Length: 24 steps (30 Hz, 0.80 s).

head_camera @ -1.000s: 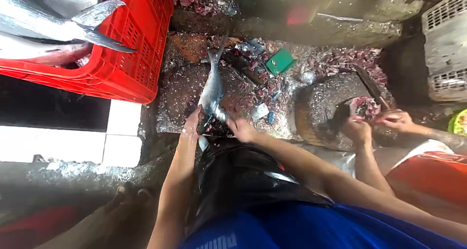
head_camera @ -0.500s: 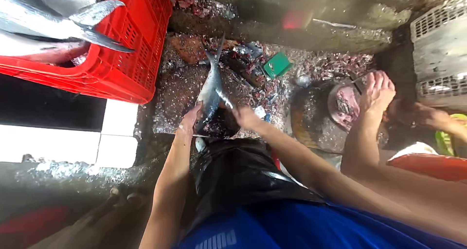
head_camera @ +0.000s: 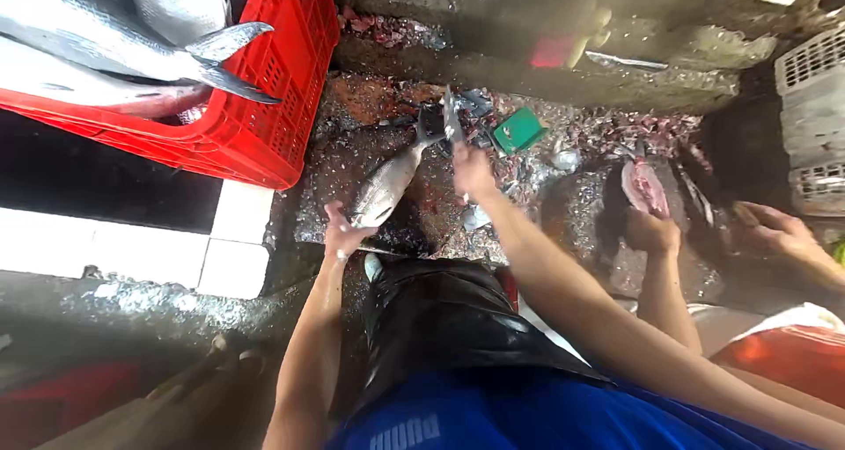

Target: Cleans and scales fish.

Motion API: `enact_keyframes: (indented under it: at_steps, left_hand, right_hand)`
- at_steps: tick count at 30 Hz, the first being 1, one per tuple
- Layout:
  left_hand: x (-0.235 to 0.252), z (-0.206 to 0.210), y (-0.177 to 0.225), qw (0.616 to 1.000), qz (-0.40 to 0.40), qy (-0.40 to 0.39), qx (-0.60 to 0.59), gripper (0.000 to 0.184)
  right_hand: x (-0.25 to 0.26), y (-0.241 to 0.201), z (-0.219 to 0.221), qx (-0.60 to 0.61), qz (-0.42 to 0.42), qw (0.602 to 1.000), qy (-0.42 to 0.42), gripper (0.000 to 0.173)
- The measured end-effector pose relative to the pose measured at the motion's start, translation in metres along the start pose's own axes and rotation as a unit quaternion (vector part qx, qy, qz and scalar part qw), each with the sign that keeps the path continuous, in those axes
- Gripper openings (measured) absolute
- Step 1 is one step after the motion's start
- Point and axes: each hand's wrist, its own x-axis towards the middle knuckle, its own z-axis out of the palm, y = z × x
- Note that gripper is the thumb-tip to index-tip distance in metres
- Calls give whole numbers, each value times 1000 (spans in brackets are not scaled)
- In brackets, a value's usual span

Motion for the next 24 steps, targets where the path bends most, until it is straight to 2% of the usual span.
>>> enact_keyframes:
  at_steps: [1, 2, 3, 4, 6, 8, 9, 10, 11, 12, 14, 16, 17, 18, 19, 20, 21, 22, 23, 24]
  left_hand:
    - [3, -1, 0, 991, -39, -22, -130, 93]
    - [4, -2, 1, 971, -77, -33, -222, 82]
    - [8, -6, 2, 958, -110, -42, -262, 76]
    - [13, -14, 0, 951, -133, -43, -276, 72]
    - [14, -25, -17, 946, -146, -52, -283, 61]
    - [14, -28, -23, 942, -126, -68, -303, 49]
    - [14, -26, -16, 938, -127, -68, -316, 51]
    - [7, -19, -12, 933, -140, -63, -327, 58]
    - [-1, -11, -13, 929, -155, -56, -331, 63]
    - [4, -13, -10, 928, -157, -50, -335, 67]
    - [20, -24, -11, 930, -144, -46, -334, 60]
    - [16, -27, -26, 937, -131, -71, -316, 49]
    - [20, -29, -24, 938, -133, -77, -310, 53]
    - [18, -25, -23, 936, -146, -77, -310, 62]
    - [11, -21, -24, 934, -158, -72, -312, 64]
    - [8, -21, -23, 936, -153, -60, -312, 56]
    - [18, -24, -13, 938, -128, -52, -319, 48]
    - [30, -30, -7, 940, -108, -49, -321, 48]
    - [25, -34, -14, 940, -116, -68, -313, 55]
    - [15, -34, -29, 942, -129, -91, -297, 66]
  right_hand:
    - [-13, 0, 37, -60, 16, 998, -28, 39]
    - [-36, 2, 78, -103, 23, 993, -58, 43]
    - [-59, -3, 99, -141, 31, 983, -112, 52]
    - [-68, -12, 97, -174, 29, 969, -170, 58]
    - [-46, -20, 59, -218, -2, 948, -234, 62]
    - [12, -24, 23, -225, -14, 956, -188, 59]
    - [28, -30, 22, -215, -2, 965, -149, 51]
    - [19, -32, 41, -196, 22, 974, -112, 42]
    - [-14, -28, 74, -192, 33, 977, -83, 37]
    - [-39, -36, 93, -206, 30, 974, -84, 41]
    - [-32, -47, 74, -239, -19, 956, -170, 53]
    - [14, -41, 33, -244, -35, 939, -239, 53]
    - [40, -54, 15, -221, 17, 948, -228, 55]
    - [46, -59, 21, -198, 59, 964, -169, 58]
    - [29, -53, 50, -179, 73, 978, -85, 59]
    - [3, -48, 83, -172, 53, 984, -13, 59]
    - [-2, -52, 89, -181, 4, 983, 23, 59]
    - [12, -61, 72, -194, -41, 980, -13, 59]
    - [23, -62, 52, -201, -59, 973, -99, 56]
    - [31, -61, 38, -203, -28, 957, -206, 51]
